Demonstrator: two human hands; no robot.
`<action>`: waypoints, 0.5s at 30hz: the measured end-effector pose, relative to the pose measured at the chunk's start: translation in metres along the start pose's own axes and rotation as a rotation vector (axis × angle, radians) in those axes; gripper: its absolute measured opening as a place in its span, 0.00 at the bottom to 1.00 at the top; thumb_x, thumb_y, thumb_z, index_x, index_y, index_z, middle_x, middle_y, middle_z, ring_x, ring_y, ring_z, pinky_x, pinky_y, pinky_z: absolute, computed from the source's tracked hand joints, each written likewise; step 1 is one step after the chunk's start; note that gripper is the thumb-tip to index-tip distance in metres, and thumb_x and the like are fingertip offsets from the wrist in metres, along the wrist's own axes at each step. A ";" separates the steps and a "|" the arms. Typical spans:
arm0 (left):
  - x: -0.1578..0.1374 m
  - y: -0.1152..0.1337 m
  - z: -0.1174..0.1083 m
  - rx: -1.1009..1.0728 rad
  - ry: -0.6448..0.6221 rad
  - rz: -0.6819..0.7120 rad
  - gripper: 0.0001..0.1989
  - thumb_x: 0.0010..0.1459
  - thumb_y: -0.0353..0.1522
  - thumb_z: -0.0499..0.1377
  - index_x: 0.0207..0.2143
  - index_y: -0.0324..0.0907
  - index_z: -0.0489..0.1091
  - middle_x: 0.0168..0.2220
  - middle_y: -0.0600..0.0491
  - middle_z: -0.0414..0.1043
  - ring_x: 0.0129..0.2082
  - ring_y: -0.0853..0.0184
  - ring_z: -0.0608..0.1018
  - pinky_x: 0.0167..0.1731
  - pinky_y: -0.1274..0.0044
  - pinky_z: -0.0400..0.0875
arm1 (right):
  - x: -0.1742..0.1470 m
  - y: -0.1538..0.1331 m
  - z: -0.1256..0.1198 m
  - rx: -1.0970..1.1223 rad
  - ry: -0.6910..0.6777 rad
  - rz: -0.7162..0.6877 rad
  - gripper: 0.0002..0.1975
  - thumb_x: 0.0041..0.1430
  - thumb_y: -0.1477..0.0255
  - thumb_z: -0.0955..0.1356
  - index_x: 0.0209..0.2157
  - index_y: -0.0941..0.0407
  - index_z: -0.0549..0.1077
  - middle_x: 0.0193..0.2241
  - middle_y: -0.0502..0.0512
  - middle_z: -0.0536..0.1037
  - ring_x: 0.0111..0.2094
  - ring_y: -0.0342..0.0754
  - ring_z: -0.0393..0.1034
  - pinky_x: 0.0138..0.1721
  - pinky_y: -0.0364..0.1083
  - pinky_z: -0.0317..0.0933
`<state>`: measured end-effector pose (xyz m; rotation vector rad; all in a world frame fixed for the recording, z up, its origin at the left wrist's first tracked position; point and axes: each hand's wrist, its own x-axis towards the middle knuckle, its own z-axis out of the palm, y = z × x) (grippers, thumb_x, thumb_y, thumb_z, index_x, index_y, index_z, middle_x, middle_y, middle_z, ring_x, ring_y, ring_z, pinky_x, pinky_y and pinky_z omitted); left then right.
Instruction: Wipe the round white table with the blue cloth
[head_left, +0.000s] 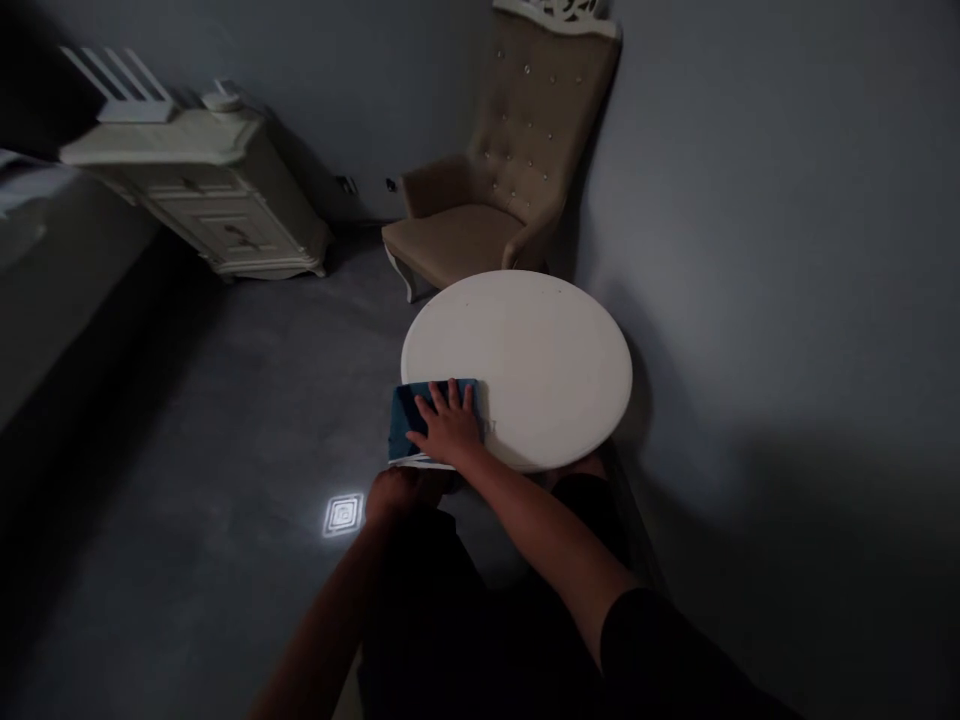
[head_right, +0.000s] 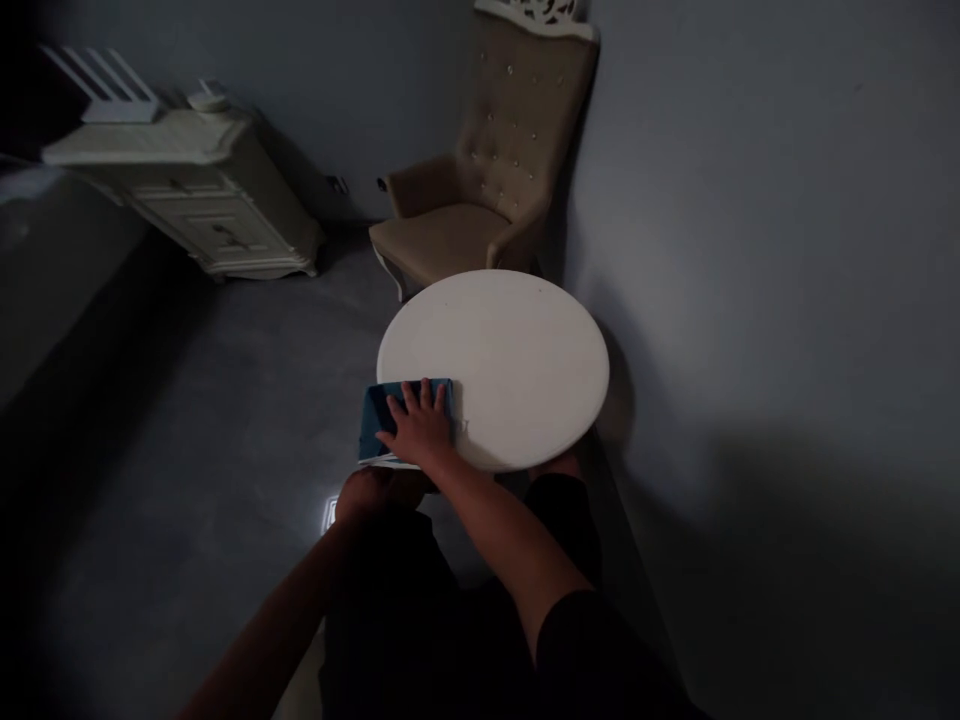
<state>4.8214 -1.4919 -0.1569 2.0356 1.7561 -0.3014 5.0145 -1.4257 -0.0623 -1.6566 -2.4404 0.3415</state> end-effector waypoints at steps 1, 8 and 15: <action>-0.001 0.002 -0.001 0.020 -0.003 -0.015 0.31 0.77 0.45 0.46 0.54 0.41 0.87 0.55 0.38 0.86 0.56 0.50 0.86 0.57 0.66 0.75 | -0.007 0.012 -0.004 -0.009 -0.016 0.007 0.42 0.76 0.39 0.58 0.81 0.44 0.62 0.82 0.43 0.51 0.84 0.70 0.39 0.82 0.71 0.37; -0.005 0.009 -0.003 0.003 0.026 -0.011 0.32 0.78 0.46 0.45 0.44 0.43 0.87 0.47 0.39 0.87 0.50 0.52 0.86 0.52 0.66 0.75 | -0.101 0.181 -0.054 -0.159 -0.087 0.366 0.40 0.79 0.48 0.59 0.82 0.54 0.61 0.84 0.65 0.50 0.83 0.77 0.41 0.79 0.80 0.36; -0.003 0.006 -0.008 -0.023 0.013 0.027 0.28 0.77 0.44 0.49 0.45 0.43 0.88 0.47 0.40 0.87 0.50 0.52 0.86 0.52 0.65 0.74 | -0.126 0.275 -0.067 -0.283 -0.065 0.829 0.37 0.83 0.53 0.53 0.84 0.53 0.53 0.85 0.66 0.43 0.83 0.75 0.42 0.74 0.81 0.49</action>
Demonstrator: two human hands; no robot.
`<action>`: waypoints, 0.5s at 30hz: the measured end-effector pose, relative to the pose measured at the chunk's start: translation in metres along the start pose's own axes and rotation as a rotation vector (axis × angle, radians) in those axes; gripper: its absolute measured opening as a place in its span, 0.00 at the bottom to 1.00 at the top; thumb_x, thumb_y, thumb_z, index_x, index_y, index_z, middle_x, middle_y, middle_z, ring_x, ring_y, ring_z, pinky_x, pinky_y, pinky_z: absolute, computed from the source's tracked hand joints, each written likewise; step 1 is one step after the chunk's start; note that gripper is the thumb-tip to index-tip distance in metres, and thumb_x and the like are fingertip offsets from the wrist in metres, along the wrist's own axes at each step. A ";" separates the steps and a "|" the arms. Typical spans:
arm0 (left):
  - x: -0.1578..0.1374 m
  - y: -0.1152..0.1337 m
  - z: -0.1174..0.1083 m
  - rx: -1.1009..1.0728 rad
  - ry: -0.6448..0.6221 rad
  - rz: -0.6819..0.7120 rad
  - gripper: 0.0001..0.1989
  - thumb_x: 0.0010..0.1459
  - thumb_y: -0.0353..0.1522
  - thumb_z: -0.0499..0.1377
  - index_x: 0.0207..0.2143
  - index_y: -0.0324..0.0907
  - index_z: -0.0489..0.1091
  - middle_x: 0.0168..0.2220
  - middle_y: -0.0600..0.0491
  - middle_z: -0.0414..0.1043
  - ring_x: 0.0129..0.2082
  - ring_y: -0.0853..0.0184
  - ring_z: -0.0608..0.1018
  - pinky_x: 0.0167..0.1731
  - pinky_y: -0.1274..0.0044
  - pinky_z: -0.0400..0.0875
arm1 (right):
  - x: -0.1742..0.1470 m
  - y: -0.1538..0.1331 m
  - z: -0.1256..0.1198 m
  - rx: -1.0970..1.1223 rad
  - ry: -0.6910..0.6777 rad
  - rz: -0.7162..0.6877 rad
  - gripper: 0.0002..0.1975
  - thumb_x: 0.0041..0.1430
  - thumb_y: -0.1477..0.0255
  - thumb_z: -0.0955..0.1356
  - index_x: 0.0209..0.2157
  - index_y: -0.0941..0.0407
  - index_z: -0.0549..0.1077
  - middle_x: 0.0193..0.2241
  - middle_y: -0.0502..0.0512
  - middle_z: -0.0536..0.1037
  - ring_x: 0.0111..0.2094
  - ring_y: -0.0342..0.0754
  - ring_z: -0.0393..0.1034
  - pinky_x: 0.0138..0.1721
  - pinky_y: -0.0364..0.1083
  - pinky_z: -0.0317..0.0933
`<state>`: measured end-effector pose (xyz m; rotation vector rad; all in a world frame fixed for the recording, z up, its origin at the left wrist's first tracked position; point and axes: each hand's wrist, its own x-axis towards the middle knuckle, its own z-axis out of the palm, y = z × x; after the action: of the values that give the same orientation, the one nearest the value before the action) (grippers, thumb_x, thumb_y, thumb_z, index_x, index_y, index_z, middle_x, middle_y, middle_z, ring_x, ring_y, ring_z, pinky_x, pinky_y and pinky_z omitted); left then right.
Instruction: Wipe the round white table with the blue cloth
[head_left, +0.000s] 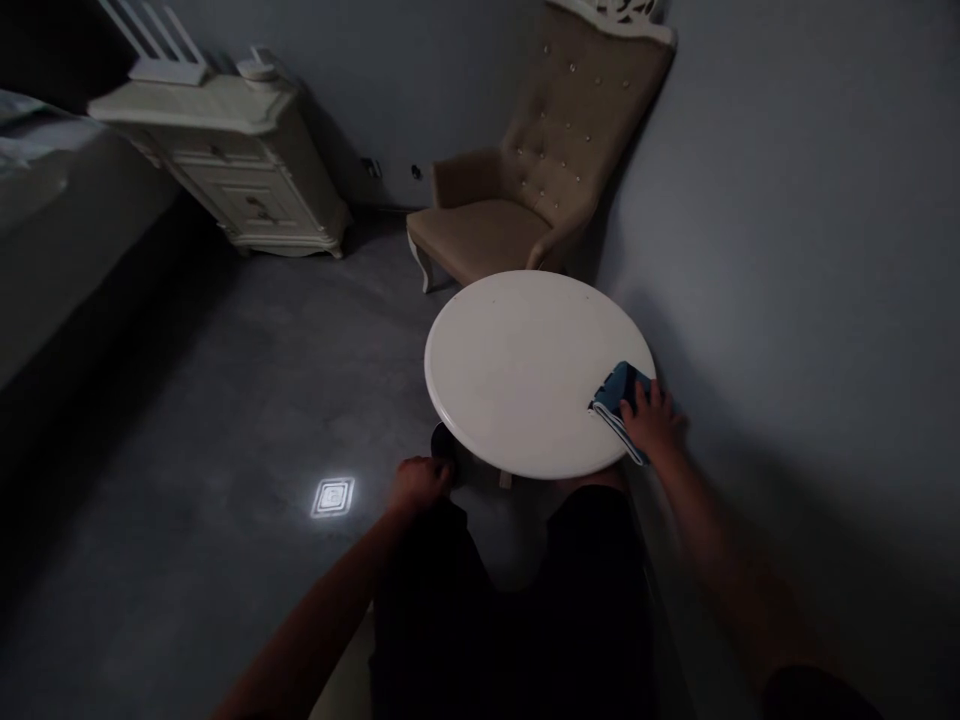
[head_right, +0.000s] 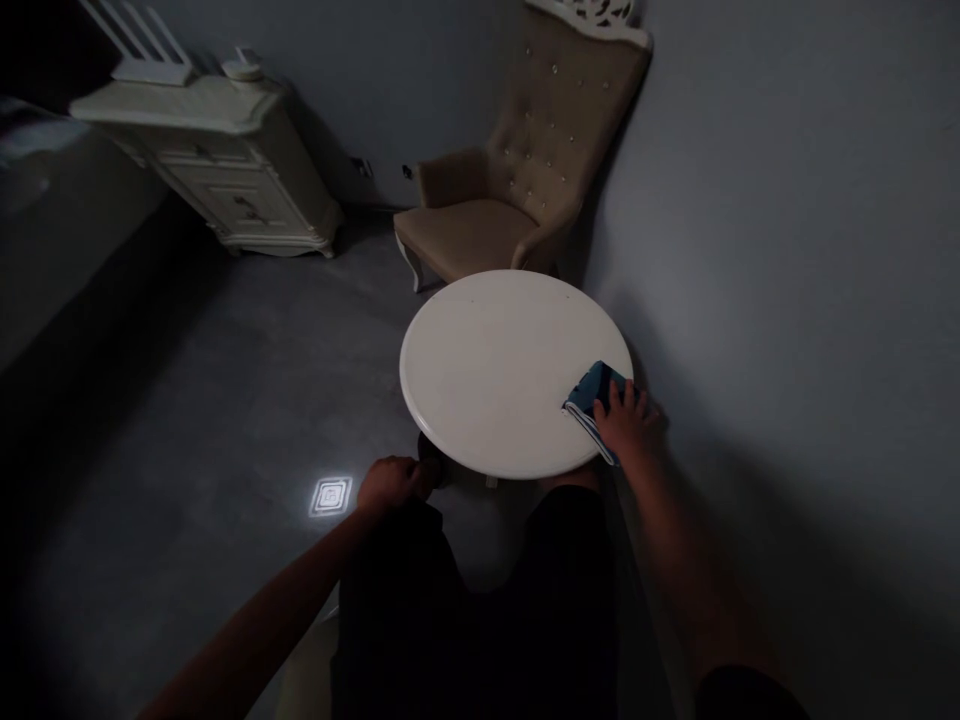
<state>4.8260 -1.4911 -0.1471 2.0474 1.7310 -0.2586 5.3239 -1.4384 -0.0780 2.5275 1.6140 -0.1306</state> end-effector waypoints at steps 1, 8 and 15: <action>0.000 -0.001 0.000 -0.002 -0.003 0.001 0.28 0.77 0.44 0.49 0.45 0.43 0.87 0.47 0.40 0.87 0.50 0.51 0.86 0.52 0.65 0.74 | 0.002 -0.014 -0.002 -0.013 0.008 -0.004 0.37 0.83 0.53 0.53 0.84 0.53 0.54 0.85 0.68 0.44 0.83 0.77 0.41 0.74 0.83 0.47; 0.003 -0.006 0.007 0.013 0.007 -0.038 0.33 0.79 0.46 0.44 0.46 0.42 0.87 0.48 0.38 0.87 0.50 0.50 0.86 0.52 0.64 0.75 | -0.021 -0.211 -0.030 0.169 0.010 -0.601 0.41 0.80 0.45 0.61 0.82 0.54 0.60 0.84 0.70 0.47 0.82 0.84 0.39 0.75 0.85 0.32; 0.008 -0.007 0.012 0.054 -0.028 -0.055 0.30 0.78 0.44 0.46 0.47 0.41 0.86 0.48 0.37 0.87 0.51 0.51 0.86 0.53 0.65 0.74 | -0.069 -0.336 -0.039 0.254 0.062 -0.870 0.42 0.74 0.37 0.63 0.79 0.42 0.64 0.84 0.46 0.51 0.83 0.72 0.42 0.80 0.75 0.35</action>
<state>4.8225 -1.4886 -0.1625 2.0263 1.7837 -0.3534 4.9902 -1.3547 -0.0536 1.7792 2.7449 -0.3596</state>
